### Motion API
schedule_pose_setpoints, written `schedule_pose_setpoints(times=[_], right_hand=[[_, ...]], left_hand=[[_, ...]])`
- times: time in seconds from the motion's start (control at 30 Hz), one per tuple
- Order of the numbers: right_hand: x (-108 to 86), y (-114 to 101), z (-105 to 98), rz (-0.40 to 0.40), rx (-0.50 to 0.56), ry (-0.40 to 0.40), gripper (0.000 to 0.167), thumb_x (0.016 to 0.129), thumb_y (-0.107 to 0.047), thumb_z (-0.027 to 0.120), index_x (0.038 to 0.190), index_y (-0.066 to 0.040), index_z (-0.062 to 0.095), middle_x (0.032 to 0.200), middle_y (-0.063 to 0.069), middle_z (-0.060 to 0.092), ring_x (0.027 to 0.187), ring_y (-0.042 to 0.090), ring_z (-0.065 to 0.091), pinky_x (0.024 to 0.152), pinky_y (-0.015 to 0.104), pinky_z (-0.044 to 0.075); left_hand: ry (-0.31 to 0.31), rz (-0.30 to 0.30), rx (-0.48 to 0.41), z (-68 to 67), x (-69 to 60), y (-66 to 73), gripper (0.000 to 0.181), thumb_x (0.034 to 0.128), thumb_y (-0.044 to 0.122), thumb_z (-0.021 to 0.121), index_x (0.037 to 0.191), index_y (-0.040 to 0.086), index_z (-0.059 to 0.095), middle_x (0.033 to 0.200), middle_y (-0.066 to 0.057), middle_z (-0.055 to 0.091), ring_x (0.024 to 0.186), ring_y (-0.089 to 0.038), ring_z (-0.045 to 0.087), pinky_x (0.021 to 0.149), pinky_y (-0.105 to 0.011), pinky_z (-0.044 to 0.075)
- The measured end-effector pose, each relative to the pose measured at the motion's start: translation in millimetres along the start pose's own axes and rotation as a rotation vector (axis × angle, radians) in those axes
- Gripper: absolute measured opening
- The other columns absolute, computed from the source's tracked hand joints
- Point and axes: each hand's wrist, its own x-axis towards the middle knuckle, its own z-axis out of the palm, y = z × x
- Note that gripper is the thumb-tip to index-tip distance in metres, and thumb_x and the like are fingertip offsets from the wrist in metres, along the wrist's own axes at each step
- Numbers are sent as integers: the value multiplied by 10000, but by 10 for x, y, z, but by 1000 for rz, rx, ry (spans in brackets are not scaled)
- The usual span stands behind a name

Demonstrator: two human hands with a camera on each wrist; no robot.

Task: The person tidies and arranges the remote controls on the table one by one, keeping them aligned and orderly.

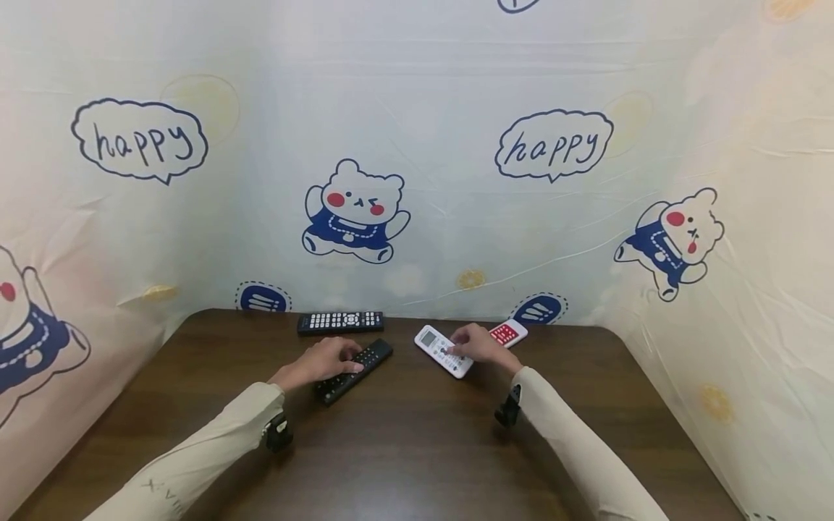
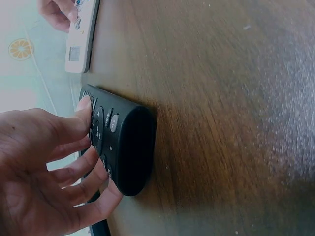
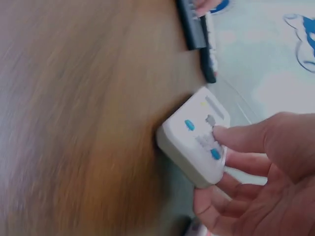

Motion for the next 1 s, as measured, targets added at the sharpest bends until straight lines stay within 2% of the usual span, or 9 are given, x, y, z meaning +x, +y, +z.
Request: schedule_pose_setpoints(times=[0.17,0.3,0.47,0.6,0.7,0.87,1.0], right_hand=[[-32,-8,-50,193,290,-83,334,969,-95,740,1252,73,683,1069,167,729,895,209,700,795,365,651],[-50,1,-76,269,407,-113,357,978,-112,742,1280,61,663,1074,167,719,912,236,719,807,391,659],[-82,17,-69,306,501,-126,378,986,-94,724,1312,75,631,1075,189,714,912,247,720,783,379,663],[-133,26,-22,300,557,-131,439,970,-56,733,1348,108,585,1077,216,722,892,252,735,764,382,667],[-194,15,10,284,585,-116,471,954,-25,741,1358,117,545,1068,240,722,879,271,750,755,399,670],[-341,-20,51,294,608,-99,464,942,12,739,1337,89,508,1038,260,714,842,288,759,738,410,671],[-420,-53,63,296,606,-81,466,943,9,740,1336,85,502,1044,257,700,831,277,754,730,408,671]], left_hand=[[-7,-19,0,-37,-8,11,447,950,282,785,1291,7,692,1028,-99,726,870,-201,657,772,-444,583],[-15,-10,-24,-68,18,-5,452,945,265,794,1280,-18,687,980,-93,716,828,-194,637,729,-392,563],[-45,-26,-87,-65,28,-48,480,956,256,783,1316,-36,658,977,-89,704,771,-164,617,651,-293,526],[-40,-70,-159,-46,15,-65,475,959,231,782,1329,-35,646,965,-86,678,708,-155,597,570,-255,501],[-29,-102,-185,-42,17,-61,465,959,224,781,1328,-26,645,967,-85,667,712,-157,597,567,-260,519],[-30,-142,-220,-35,40,-62,475,957,225,785,1331,-25,635,1018,-109,676,812,-192,655,645,-332,618],[-29,-172,-252,-41,53,-71,495,955,217,787,1332,-49,609,1101,-177,681,898,-257,700,674,-395,658]])
